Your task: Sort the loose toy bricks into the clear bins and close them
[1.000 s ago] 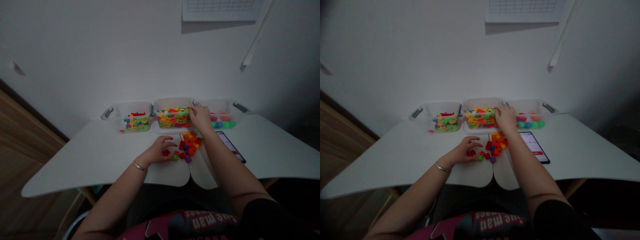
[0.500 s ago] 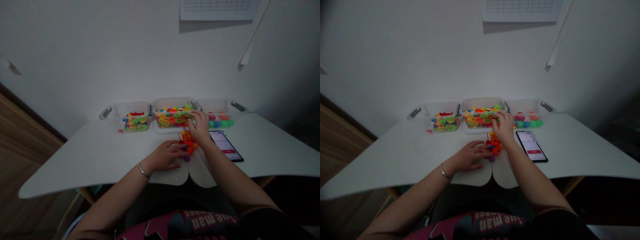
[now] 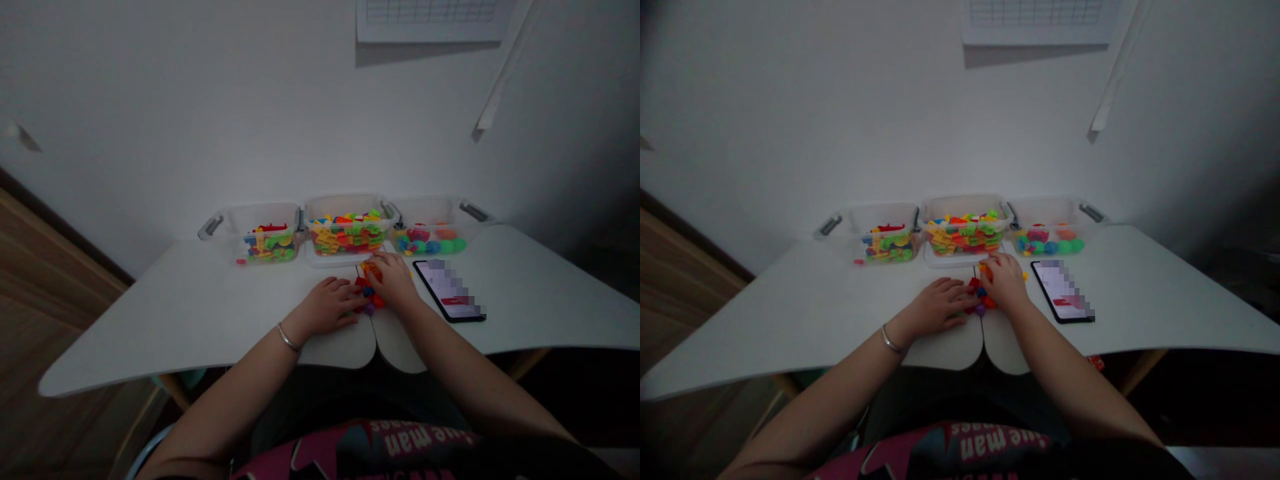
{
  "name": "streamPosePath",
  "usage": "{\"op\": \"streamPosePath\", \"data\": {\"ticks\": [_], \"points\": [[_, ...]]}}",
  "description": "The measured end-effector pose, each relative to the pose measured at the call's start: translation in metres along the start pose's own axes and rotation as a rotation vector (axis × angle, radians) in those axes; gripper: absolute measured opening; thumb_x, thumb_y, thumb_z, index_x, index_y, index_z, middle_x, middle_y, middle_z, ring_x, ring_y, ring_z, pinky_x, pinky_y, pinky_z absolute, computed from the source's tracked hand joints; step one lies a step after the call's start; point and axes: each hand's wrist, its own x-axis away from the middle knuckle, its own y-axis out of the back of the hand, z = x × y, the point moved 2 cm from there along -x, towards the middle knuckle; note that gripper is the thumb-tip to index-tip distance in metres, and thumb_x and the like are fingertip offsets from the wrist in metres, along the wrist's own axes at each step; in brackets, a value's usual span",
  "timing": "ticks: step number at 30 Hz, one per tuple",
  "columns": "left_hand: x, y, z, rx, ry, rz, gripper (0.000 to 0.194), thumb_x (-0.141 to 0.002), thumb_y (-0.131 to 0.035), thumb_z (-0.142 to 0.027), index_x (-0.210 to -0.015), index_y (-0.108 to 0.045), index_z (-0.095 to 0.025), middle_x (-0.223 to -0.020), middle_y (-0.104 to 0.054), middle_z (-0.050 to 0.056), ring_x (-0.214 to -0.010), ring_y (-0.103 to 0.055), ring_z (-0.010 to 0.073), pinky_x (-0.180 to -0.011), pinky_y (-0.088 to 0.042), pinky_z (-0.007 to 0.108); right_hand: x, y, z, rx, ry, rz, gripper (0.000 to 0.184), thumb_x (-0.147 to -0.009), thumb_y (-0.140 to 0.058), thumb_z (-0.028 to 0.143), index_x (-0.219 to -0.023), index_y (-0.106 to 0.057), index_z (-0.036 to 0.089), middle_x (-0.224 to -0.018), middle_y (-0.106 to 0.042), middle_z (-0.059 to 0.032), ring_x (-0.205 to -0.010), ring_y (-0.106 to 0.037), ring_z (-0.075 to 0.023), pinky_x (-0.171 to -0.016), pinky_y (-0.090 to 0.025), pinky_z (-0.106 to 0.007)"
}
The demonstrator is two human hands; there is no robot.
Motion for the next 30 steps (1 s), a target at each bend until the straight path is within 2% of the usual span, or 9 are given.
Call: {"op": "streamPosePath", "data": {"ticks": [4, 8, 11, 14, 16, 20, 22, 25, 30], "points": [[0.001, -0.001, 0.007, -0.006, 0.067, -0.024, 0.037, -0.096, -0.052, -0.041, -0.128, -0.062, -0.026, -0.132, -0.061, 0.009, -0.117, -0.056, 0.0278, -0.100, -0.042, 0.044, 0.005, -0.009, -0.001, -0.005, -0.007, 0.046, 0.029, -0.086, -0.058, 0.029, -0.110, -0.070, 0.018, -0.122, -0.063, -0.0164, -0.115, -0.054, -0.0331, -0.101, -0.045, -0.052], [0.002, 0.000, 0.012, -0.025, 0.220, -0.041, 0.034, -0.097, -0.048, -0.041, -0.119, -0.066, -0.022, -0.122, -0.065, 0.010, -0.110, -0.059, 0.0268, -0.095, -0.044, 0.043, 0.005, -0.018, 0.000, -0.032, -0.054, 0.027, 0.027, -0.086, -0.058, 0.029, -0.108, -0.070, 0.019, -0.120, -0.064, -0.0159, -0.112, -0.056, -0.0317, -0.098, -0.047, -0.051], [0.004, 0.000, 0.015, -0.054, 0.361, -0.073, 0.032, -0.094, -0.054, -0.037, -0.120, -0.064, -0.021, -0.120, -0.066, 0.011, -0.109, -0.059, 0.0273, -0.094, -0.044, 0.044, 0.003, -0.022, -0.001, -0.068, -0.087, 0.003, 0.026, -0.088, -0.054, 0.028, -0.106, -0.070, 0.020, -0.117, -0.065, -0.0148, -0.110, -0.057, -0.0303, -0.098, -0.047, -0.050], [0.006, 0.000, 0.018, -0.068, 0.465, -0.104, 0.027, -0.090, -0.059, -0.033, -0.112, -0.067, -0.020, -0.122, -0.064, 0.013, -0.109, -0.060, 0.0290, -0.095, -0.045, 0.046, 0.001, -0.019, -0.003, -0.121, -0.106, -0.004, 0.028, -0.092, -0.048, 0.029, -0.106, -0.070, 0.018, -0.117, -0.066, -0.0144, -0.112, -0.057, -0.0294, -0.100, -0.044, -0.050], [0.007, 0.000, 0.019, -0.078, 0.505, -0.118, 0.024, -0.090, -0.059, -0.032, -0.108, -0.068, -0.019, -0.121, -0.065, 0.013, -0.108, -0.061, 0.0293, -0.094, -0.045, 0.046, 0.002, -0.011, -0.002, -0.173, -0.045, 0.002, 0.030, -0.093, -0.047, 0.031, -0.107, -0.070, 0.019, -0.119, -0.066, -0.0138, -0.114, -0.056, -0.0289, -0.102, -0.043, -0.050], [0.009, -0.001, 0.022, -0.112, 0.549, -0.132, 0.023, -0.091, -0.057, -0.029, -0.109, -0.066, -0.018, -0.118, -0.066, 0.014, -0.106, -0.062, 0.0292, -0.092, -0.047, 0.046, 0.007, 0.006, 0.012, -0.323, 0.323, 0.164, 0.031, -0.091, -0.052, 0.034, -0.116, -0.068, 0.023, -0.128, -0.062, -0.0105, -0.123, -0.053, -0.0268, -0.106, -0.040, -0.048], [0.010, -0.003, 0.025, -0.104, 0.570, -0.144, 0.025, -0.091, -0.057, -0.028, -0.112, -0.064, -0.017, -0.116, -0.067, 0.013, -0.106, -0.062, 0.0282, -0.091, -0.048, 0.044, 0.010, 0.010, 0.021, -0.336, 0.452, 0.257, 0.033, -0.087, -0.059, 0.036, -0.118, -0.067, 0.025, -0.133, -0.061, -0.0091, -0.127, -0.051, -0.0273, -0.109, -0.037, -0.049], [0.011, -0.004, 0.029, -0.047, 0.593, -0.187, 0.029, -0.090, -0.058, -0.028, -0.117, -0.062, -0.017, -0.115, -0.067, 0.013, -0.104, -0.063, 0.0259, -0.092, -0.050, 0.041, 0.010, 0.009, 0.031, -0.287, 0.456, 0.280, 0.030, -0.085, -0.064, 0.034, -0.113, -0.068, 0.024, -0.129, -0.064, -0.0084, -0.124, -0.053, -0.0276, -0.109, -0.037, -0.050], [0.011, -0.004, 0.033, 0.111, 0.554, -0.271, 0.030, -0.090, -0.058, -0.026, -0.119, -0.060, -0.018, -0.119, -0.065, 0.012, -0.109, -0.062, 0.0245, -0.097, -0.051, 0.041, 0.006, 0.000, 0.042, -0.195, 0.366, 0.196, 0.017, -0.090, -0.058, 0.030, -0.099, -0.071, 0.022, -0.111, -0.071, -0.0073, -0.106, -0.060, -0.0261, -0.098, -0.044, -0.046]]}}
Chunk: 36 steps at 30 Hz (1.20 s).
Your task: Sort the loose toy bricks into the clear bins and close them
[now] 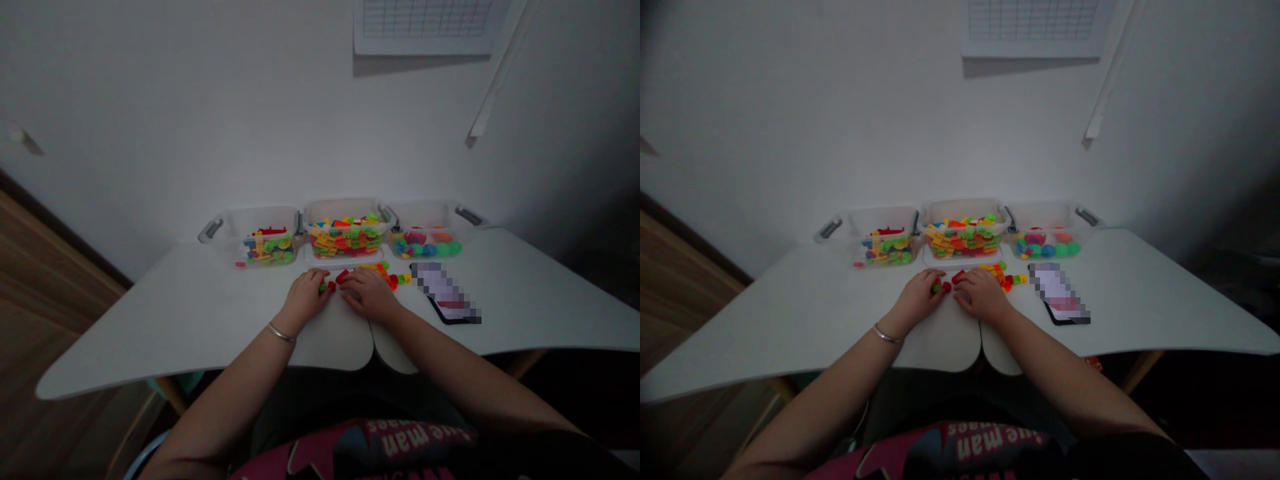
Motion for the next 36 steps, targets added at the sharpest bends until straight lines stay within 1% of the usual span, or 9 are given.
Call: {"op": "streamPosePath", "data": {"ticks": [4, 8, 17, 21, 24, 26, 30, 33, 36], "points": [[-0.002, -0.002, 0.000, 0.091, -0.061, 0.011, 0.032, -0.088, -0.057, -0.021, -0.120, -0.059, -0.016, -0.120, -0.065, 0.013, -0.112, -0.061, 0.0248, -0.100, -0.050, 0.041, -0.008, -0.008, -0.003, 0.013, -0.140, -0.030, 0.019, -0.095, -0.052, 0.028, -0.098, -0.069, 0.020, -0.102, -0.071, -0.0086, -0.097, -0.062, -0.0242, -0.089, -0.048, -0.041], [-0.002, -0.005, -0.001, 0.167, -0.079, -0.014, 0.037, -0.088, -0.055, -0.019, -0.125, -0.056, -0.017, -0.123, -0.063, 0.013, -0.117, -0.059, 0.0245, -0.104, -0.048, 0.045, -0.017, -0.013, -0.010, -0.024, -0.230, -0.086, 0.016, -0.095, -0.053, 0.027, -0.096, -0.067, 0.019, -0.100, -0.070, -0.0090, -0.098, -0.061, -0.0237, -0.089, -0.048, -0.038], [-0.003, -0.013, 0.008, 0.242, -0.053, -0.072, 0.053, -0.078, -0.062, -0.012, -0.129, -0.051, -0.015, -0.126, -0.060, 0.015, -0.119, -0.057, 0.0268, -0.106, -0.046, 0.048, -0.038, -0.035, -0.008, -0.080, -0.116, -0.050, 0.021, -0.096, -0.045, 0.018, -0.097, -0.066, 0.018, -0.099, -0.067, -0.0102, -0.098, -0.057, -0.0233, -0.092, -0.046, -0.037], [-0.002, -0.017, 0.013, 0.191, -0.013, -0.095, 0.058, -0.076, -0.065, -0.015, -0.132, -0.049, -0.014, -0.128, -0.059, 0.016, -0.121, -0.055, 0.0289, -0.106, -0.045, 0.051, -0.041, -0.027, -0.002, -0.091, -0.113, -0.102, 0.027, -0.090, -0.042, 0.008, -0.097, -0.066, 0.018, -0.098, -0.068, -0.0092, -0.099, -0.058, -0.0216, -0.095, -0.044, -0.035], [-0.002, -0.017, 0.012, 0.188, -0.047, -0.090, 0.054, -0.077, -0.065, -0.014, -0.130, -0.051, -0.015, -0.127, -0.059, 0.015, -0.120, -0.055, 0.0280, -0.107, -0.045, 0.050, -0.031, -0.011, -0.001, 0.070, -0.198, -0.158, 0.023, -0.089, -0.048, 0.015, -0.098, -0.068, 0.018, -0.102, -0.069, -0.0089, -0.103, -0.056, -0.0243, -0.099, -0.040, -0.040], [-0.003, -0.015, 0.009, 0.191, -0.072, -0.087, 0.052, -0.078, -0.064, -0.013, -0.129, -0.053, -0.016, -0.128, -0.058, 0.015, -0.121, -0.055, 0.0279, -0.108, -0.045, 0.049, -0.021, -0.001, -0.004, 0.205, -0.289, -0.179, 0.025, -0.090, -0.052, 0.023, -0.107, -0.069, 0.016, -0.114, -0.067, -0.0113, -0.114, -0.052, -0.0283, -0.108, -0.033, -0.045], [-0.003, -0.013, 0.008, 0.175, -0.062, -0.064, 0.050, -0.080, -0.064, -0.017, -0.129, -0.055, -0.015, -0.131, -0.057, 0.016, -0.124, -0.054, 0.0294, -0.109, -0.045, 0.049, -0.002, 0.011, -0.019, 0.387, -0.563, -0.130, 0.051, -0.088, -0.057, 0.042, -0.131, -0.059, 0.013, -0.143, -0.051, -0.0196, -0.137, -0.036, -0.0397, -0.114, -0.016, -0.062], [-0.003, -0.013, 0.008, 0.168, -0.071, -0.032, 0.050, -0.080, -0.065, -0.018, -0.129, -0.056, -0.014, -0.132, -0.056, 0.017, -0.124, -0.054, 0.0296, -0.109, -0.045, 0.049, 0.008, 0.011, -0.030, 0.384, -0.737, -0.029, 0.061, -0.089, -0.055, 0.051, -0.137, -0.054, 0.015, -0.151, -0.042, -0.0213, -0.140, -0.033, -0.0428, -0.110, -0.023, -0.065], [-0.002, -0.014, 0.008, 0.165, -0.095, -0.030, 0.051, -0.081, -0.064, -0.019, -0.132, -0.055, -0.017, -0.135, -0.055, 0.016, -0.126, -0.053, 0.0287, -0.110, -0.044, 0.049, 0.009, 0.008, -0.035, 0.310, -0.795, 0.031, 0.058, -0.090, -0.052, 0.047, -0.138, -0.053, 0.015, -0.149, -0.045, -0.0209, -0.135, -0.040, -0.0391, -0.104, -0.037, -0.057]]}}
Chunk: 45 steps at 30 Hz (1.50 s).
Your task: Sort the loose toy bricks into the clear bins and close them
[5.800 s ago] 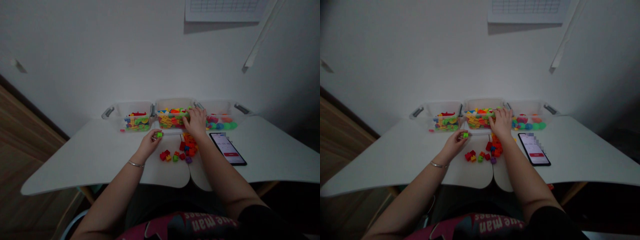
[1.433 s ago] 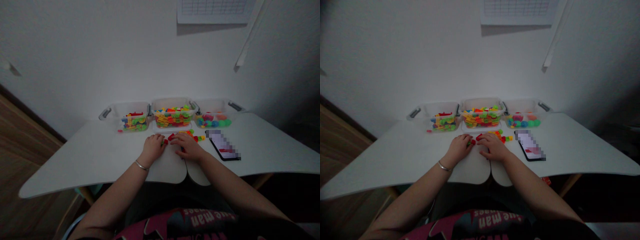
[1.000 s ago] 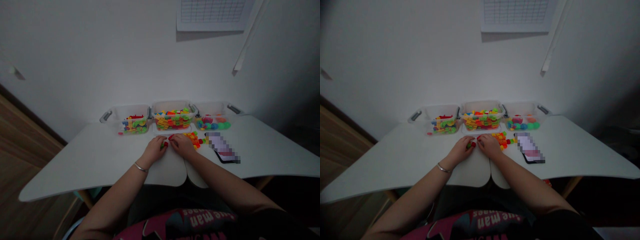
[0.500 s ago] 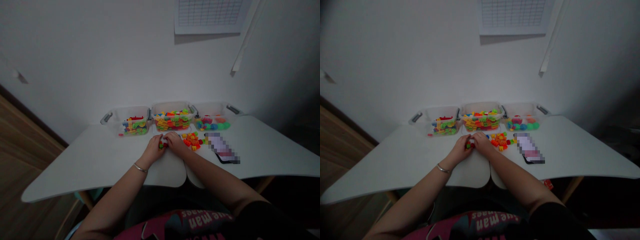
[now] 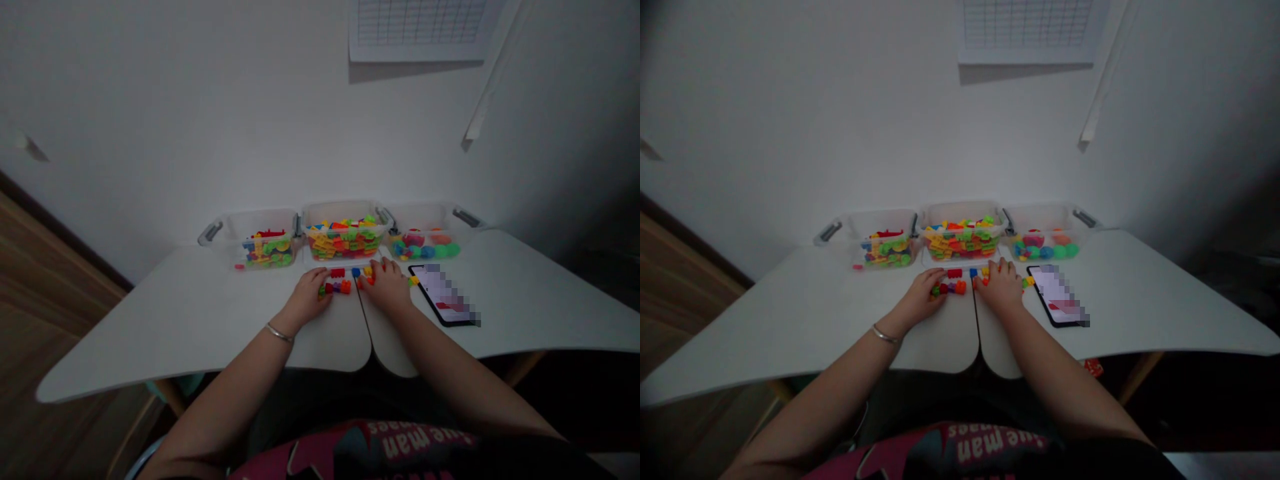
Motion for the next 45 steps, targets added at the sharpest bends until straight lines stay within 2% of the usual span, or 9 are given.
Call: {"op": "streamPosePath", "data": {"ticks": [7, 14, 20, 23, 26, 29, 34, 40, 45], "points": [[-0.002, 0.002, -0.008, -0.014, -0.118, 0.000, 0.053, -0.082, -0.067, -0.017, -0.133, -0.055, -0.021, -0.137, -0.055, 0.013, -0.126, -0.052, 0.0273, -0.108, -0.045, 0.049, -0.004, -0.008, 0.016, -0.211, 0.250, -0.126, 0.036, -0.089, -0.055, 0.029, -0.120, -0.062, 0.014, -0.128, -0.058, -0.0155, -0.117, -0.052, -0.0274, -0.100, -0.045, -0.039], [-0.002, 0.002, -0.012, -0.152, -0.162, 0.072, 0.045, -0.081, -0.071, -0.021, -0.126, -0.063, -0.019, -0.136, -0.056, 0.015, -0.125, -0.052, 0.0300, -0.107, -0.046, 0.049, -0.010, -0.017, 0.022, -0.274, 0.426, -0.168, 0.017, -0.089, -0.055, 0.023, -0.098, -0.068, 0.016, -0.106, -0.064, -0.0139, -0.104, -0.054, -0.0286, -0.096, -0.046, -0.042], [-0.002, 0.003, -0.014, -0.202, -0.112, 0.051, 0.040, -0.081, -0.071, -0.022, -0.121, -0.065, -0.019, -0.126, -0.062, 0.013, -0.117, -0.056, 0.0277, -0.102, -0.049, 0.046, -0.008, -0.020, 0.031, -0.485, 0.728, -0.096, 0.019, -0.095, -0.050, 0.022, -0.102, -0.066, 0.018, -0.106, -0.066, -0.0102, -0.101, -0.059, -0.0211, -0.095, -0.048, -0.036], [-0.002, 0.004, -0.015, -0.222, -0.067, 0.026, 0.033, -0.084, -0.068, -0.023, -0.116, -0.067, -0.018, -0.124, -0.063, 0.013, -0.114, -0.058, 0.0281, -0.100, -0.049, 0.047, -0.007, -0.017, 0.037, -0.470, 0.764, -0.117, 0.020, -0.096, -0.049, 0.025, -0.101, -0.068, 0.019, -0.106, -0.069, -0.0093, -0.100, -0.060, -0.0207, -0.094, -0.047, -0.035], [-0.002, 0.007, -0.017, -0.191, -0.060, -0.003, 0.026, -0.090, -0.061, -0.025, -0.113, -0.067, -0.018, -0.124, -0.062, 0.013, -0.115, -0.057, 0.0271, -0.101, -0.048, 0.047, -0.004, -0.006, 0.037, -0.382, 0.690, -0.205, 0.021, -0.095, -0.049, 0.024, -0.095, -0.069, 0.020, -0.105, -0.072, -0.0070, -0.100, -0.059, -0.0218, -0.097, -0.043, -0.038], [-0.001, 0.011, -0.022, -0.135, -0.144, 0.026, 0.036, -0.086, -0.067, -0.036, -0.119, -0.065, -0.020, -0.130, -0.060, 0.012, -0.119, -0.055, 0.0276, -0.103, -0.046, 0.046, 0.000, 0.007, 0.026, -0.271, 0.492, -0.314, 0.022, -0.093, -0.050, 0.024, -0.098, -0.070, 0.019, -0.109, -0.072, -0.0074, -0.108, -0.056, -0.0241, -0.108, -0.032, -0.043], [0.002, 0.007, -0.026, -0.170, -0.181, 0.111, 0.054, -0.079, -0.074, -0.045, -0.128, -0.062, -0.025, -0.138, -0.055, 0.013, -0.123, -0.052, 0.0316, -0.103, -0.044, 0.051, 0.004, 0.014, -0.007, -0.031, 0.131, -0.316, 0.040, -0.087, -0.058, 0.032, -0.120, -0.063, 0.010, -0.128, -0.060, -0.0214, -0.125, -0.047, -0.0368, -0.114, -0.019, -0.057], [0.004, 0.002, -0.025, -0.172, -0.218, 0.105, 0.045, -0.088, -0.065, -0.035, -0.132, -0.060, -0.030, -0.140, -0.052, 0.013, -0.123, -0.053, 0.0300, -0.101, -0.046, 0.050, 0.004, -0.004, -0.025, 0.000, -0.035, -0.230, 0.044, -0.091, -0.052, 0.040, -0.122, -0.060, 0.010, -0.126, -0.059, -0.0273, -0.114, -0.056, -0.0392, -0.097, -0.039, -0.056], [0.003, 0.003, -0.026, -0.149, -0.287, 0.113, 0.037, -0.088, -0.066, -0.032, -0.124, -0.066, -0.031, -0.134, -0.057, 0.011, -0.121, -0.054, 0.0285, -0.102, -0.045, 0.050, 0.001, -0.012, -0.015, -0.096, -0.003, -0.224, 0.042, -0.090, -0.051, 0.036, -0.123, -0.059, 0.012, -0.124, -0.061, -0.0204, -0.113, -0.056, -0.0323, -0.098, -0.039, -0.045]]}}
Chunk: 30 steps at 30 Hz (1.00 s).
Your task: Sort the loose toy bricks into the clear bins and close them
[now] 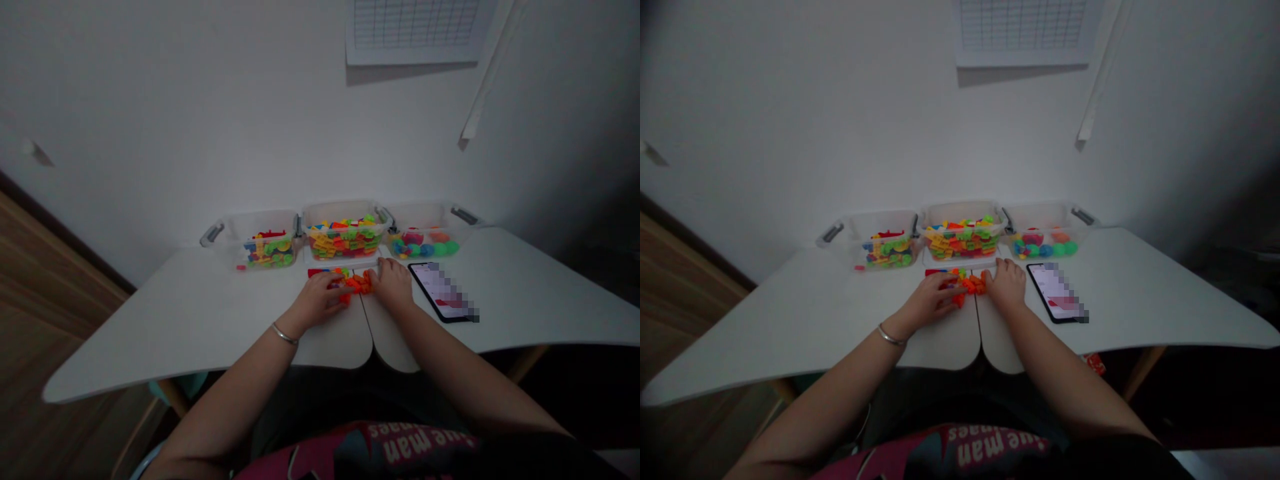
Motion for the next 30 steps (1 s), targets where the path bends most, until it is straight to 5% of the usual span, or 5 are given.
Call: {"op": "streamPosePath", "data": {"ticks": [7, 15, 22, 30], "points": [[-0.002, 0.006, -0.001, 0.021, 0.038, -0.016, 0.026, -0.086, -0.067, -0.027, -0.112, -0.072, -0.029, -0.126, -0.063, 0.009, -0.115, -0.057, 0.0270, -0.099, -0.047, 0.048, -0.002, -0.015, 0.029, -0.230, 0.199, 0.087, 0.019, -0.085, -0.054, 0.021, -0.097, -0.066, 0.014, -0.102, -0.065, -0.0134, -0.101, -0.056, -0.0264, -0.095, -0.042, -0.038], [0.001, 0.006, 0.007, 0.010, 0.190, -0.107, 0.024, -0.080, -0.067, -0.017, -0.104, -0.068, -0.018, -0.124, -0.061, 0.013, -0.115, -0.057, 0.0281, -0.100, -0.050, 0.047, -0.007, -0.019, 0.033, -0.390, 0.372, 0.135, 0.017, -0.086, -0.054, 0.023, -0.096, -0.066, 0.016, -0.101, -0.066, -0.0108, -0.100, -0.058, -0.0230, -0.093, -0.044, -0.036], [0.008, 0.002, 0.020, 0.034, 0.244, -0.136, 0.039, -0.080, -0.069, -0.023, -0.119, -0.064, -0.020, -0.131, -0.056, 0.014, -0.122, -0.053, 0.0298, -0.105, -0.046, 0.050, -0.001, 0.000, 0.022, -0.134, 0.251, 0.073, 0.025, -0.088, -0.056, 0.031, -0.102, -0.069, 0.016, -0.106, -0.068, -0.0120, -0.106, -0.055, -0.0283, -0.100, -0.037, -0.041], [0.007, 0.002, 0.020, 0.013, 0.266, -0.104, 0.049, -0.081, -0.071, -0.033, -0.126, -0.061, -0.018, -0.134, -0.053, 0.017, -0.124, -0.051, 0.0320, -0.107, -0.043, 0.051, -0.003, -0.006, 0.026, -0.053, 0.212, 0.098, 0.030, -0.090, -0.055, 0.035, -0.102, -0.075, 0.016, -0.104, -0.069, -0.0128, -0.102, -0.056, -0.0291, -0.095, -0.041, -0.040]]}}
